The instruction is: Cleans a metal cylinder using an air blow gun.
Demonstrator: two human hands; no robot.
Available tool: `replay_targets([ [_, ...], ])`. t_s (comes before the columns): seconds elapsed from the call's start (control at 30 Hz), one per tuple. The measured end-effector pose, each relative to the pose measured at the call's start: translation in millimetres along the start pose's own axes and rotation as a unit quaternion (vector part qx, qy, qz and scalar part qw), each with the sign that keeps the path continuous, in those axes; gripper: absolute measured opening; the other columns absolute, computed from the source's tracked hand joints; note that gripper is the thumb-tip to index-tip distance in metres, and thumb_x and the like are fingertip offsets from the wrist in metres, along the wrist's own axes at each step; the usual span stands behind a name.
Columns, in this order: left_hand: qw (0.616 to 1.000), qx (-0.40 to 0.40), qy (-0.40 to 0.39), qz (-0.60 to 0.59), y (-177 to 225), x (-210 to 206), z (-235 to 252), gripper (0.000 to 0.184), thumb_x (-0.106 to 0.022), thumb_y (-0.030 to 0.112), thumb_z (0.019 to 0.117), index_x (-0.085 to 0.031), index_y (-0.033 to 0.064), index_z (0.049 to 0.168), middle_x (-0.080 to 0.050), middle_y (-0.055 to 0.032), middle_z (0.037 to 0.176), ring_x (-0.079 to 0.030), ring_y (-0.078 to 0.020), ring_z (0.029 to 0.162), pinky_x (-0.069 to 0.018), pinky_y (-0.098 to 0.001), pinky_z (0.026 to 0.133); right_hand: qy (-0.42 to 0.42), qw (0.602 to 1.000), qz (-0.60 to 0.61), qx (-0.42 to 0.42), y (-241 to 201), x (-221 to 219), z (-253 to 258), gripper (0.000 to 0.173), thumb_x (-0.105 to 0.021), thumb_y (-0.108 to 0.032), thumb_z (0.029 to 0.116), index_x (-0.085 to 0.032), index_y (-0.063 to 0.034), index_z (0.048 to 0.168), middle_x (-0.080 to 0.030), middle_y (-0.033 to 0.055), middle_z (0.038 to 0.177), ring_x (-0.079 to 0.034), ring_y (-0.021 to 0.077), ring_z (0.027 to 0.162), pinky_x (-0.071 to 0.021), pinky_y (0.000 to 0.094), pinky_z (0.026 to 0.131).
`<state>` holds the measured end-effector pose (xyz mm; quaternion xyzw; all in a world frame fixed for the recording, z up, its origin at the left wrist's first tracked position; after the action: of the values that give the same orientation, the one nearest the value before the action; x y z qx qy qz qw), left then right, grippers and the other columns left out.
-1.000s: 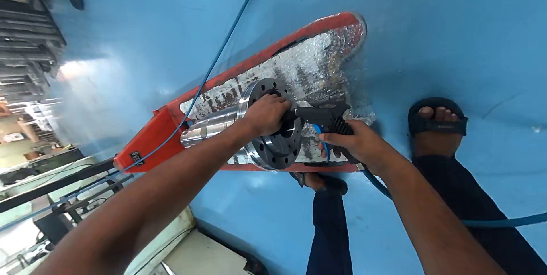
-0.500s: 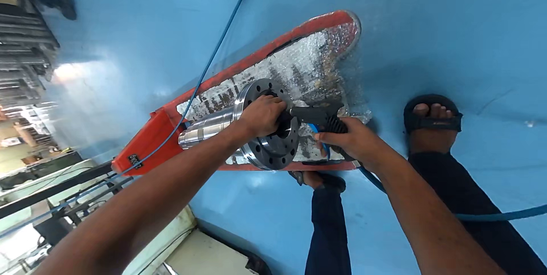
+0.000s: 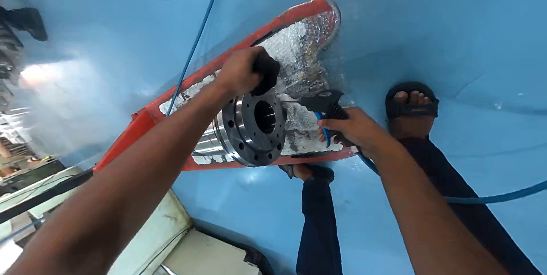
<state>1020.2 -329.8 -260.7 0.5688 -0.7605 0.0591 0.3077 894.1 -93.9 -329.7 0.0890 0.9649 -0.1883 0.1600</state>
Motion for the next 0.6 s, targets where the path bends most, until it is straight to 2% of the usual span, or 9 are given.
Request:
replay_targets([
  [0.1,0.997,-0.033,-0.061,0.037,14.5,-25.9,22.4,0.029,-0.066,0.003,0.0936,-0.064,-0.0002,0.122,-0.069,-0.0229,0.116,-0.066,-0.0388,0.114,-0.0494,-0.0608,0.1,-0.005,1.0,-0.01,-0.005,10.2,-11.7,7.2,0.022,-0.066,-0.021,0.1017,-0.065,-0.0022,0.113,-0.073,0.0064,0.086,-0.068,0.0119,0.067,-0.0553,0.0258,0.06],
  [0.17,0.991,-0.037,-0.114,0.064,16.3,-50.3,35.0,0.031,-0.067,0.005,0.0935,-0.064,0.0001,0.124,-0.068,-0.0243,0.119,-0.065,-0.0421,0.116,-0.0483,-0.0647,0.1,-0.006,1.0,-0.005,-0.007,13.2,-14.3,11.6,0.021,-0.066,-0.021,0.1018,-0.065,-0.0028,0.112,-0.072,0.0056,0.085,-0.068,0.0109,0.066,-0.0543,0.0243,0.058],
  [0.23,0.979,-0.025,-0.179,0.094,10.1,-80.3,44.7,0.034,-0.069,0.006,0.0924,-0.064,0.0014,0.125,-0.068,-0.0257,0.12,-0.064,-0.0453,0.117,-0.0472,-0.0694,0.098,-0.004,1.0,-0.001,-0.008,15.8,-16.2,15.4,0.022,-0.066,-0.022,0.1019,-0.065,-0.0025,0.112,-0.073,0.0061,0.086,-0.067,0.0111,0.066,-0.0529,0.0243,0.057],
  [0.37,0.943,-0.006,-0.285,0.17,-9.3,-137.0,43.3,0.035,-0.07,0.008,0.0909,-0.065,0.0012,0.125,-0.067,-0.0254,0.121,-0.063,-0.0456,0.117,-0.0477,-0.0693,0.096,-0.014,1.0,0.013,-0.012,15.1,-25.7,19.5,0.023,-0.066,-0.022,0.1022,-0.065,-0.0025,0.114,-0.073,0.0072,0.087,-0.068,0.0122,0.066,-0.0537,0.0247,0.058],
  [0.43,0.934,-0.015,-0.297,0.2,-12.8,-155.4,42.3,0.034,-0.069,0.009,0.0927,-0.065,0.0008,0.125,-0.066,-0.025,0.125,-0.062,-0.0453,0.12,-0.0477,-0.068,0.098,-0.009,1.0,0.021,-0.016,18.4,-24.3,19.9,0.024,-0.065,-0.023,0.1024,-0.065,-0.0025,0.114,-0.073,0.0074,0.086,-0.067,0.0122,0.064,-0.0523,0.0241,0.055],
  [0.53,0.938,-0.018,-0.279,0.205,-13.7,-161.9,44.6,0.031,-0.067,0.009,0.0942,-0.065,0.0008,0.124,-0.067,-0.024,0.124,-0.062,-0.0445,0.12,-0.0482,-0.0661,0.099,0.015,1.0,0.018,-0.013,19.4,-22.6,21.5,0.022,-0.067,-0.021,0.1014,-0.064,-0.0021,0.112,-0.07,0.0072,0.077,-0.06,0.0109,0.056,-0.0462,0.0233,0.049],
  [0.6,0.941,-0.011,-0.278,0.195,-13.7,-161.6,43.1,0.029,-0.066,0.008,0.0948,-0.065,0.0006,0.123,-0.067,-0.0243,0.124,-0.062,-0.0445,0.12,-0.0484,-0.0655,0.099,0.022,1.0,0.012,-0.008,18.1,-22.9,22.0,0.021,-0.067,-0.019,0.1007,-0.064,-0.0012,0.11,-0.067,0.0074,0.074,-0.06,0.0121,0.054,-0.0485,0.025,0.05],
])
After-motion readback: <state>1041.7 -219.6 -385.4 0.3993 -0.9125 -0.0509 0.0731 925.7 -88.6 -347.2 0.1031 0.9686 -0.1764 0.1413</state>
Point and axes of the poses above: each hand's wrist, its own z-axis towards the middle knuckle, its own x-axis out of the back of the hand, y = z × x, the point moved 8 cm from there along z, towards the middle knuckle
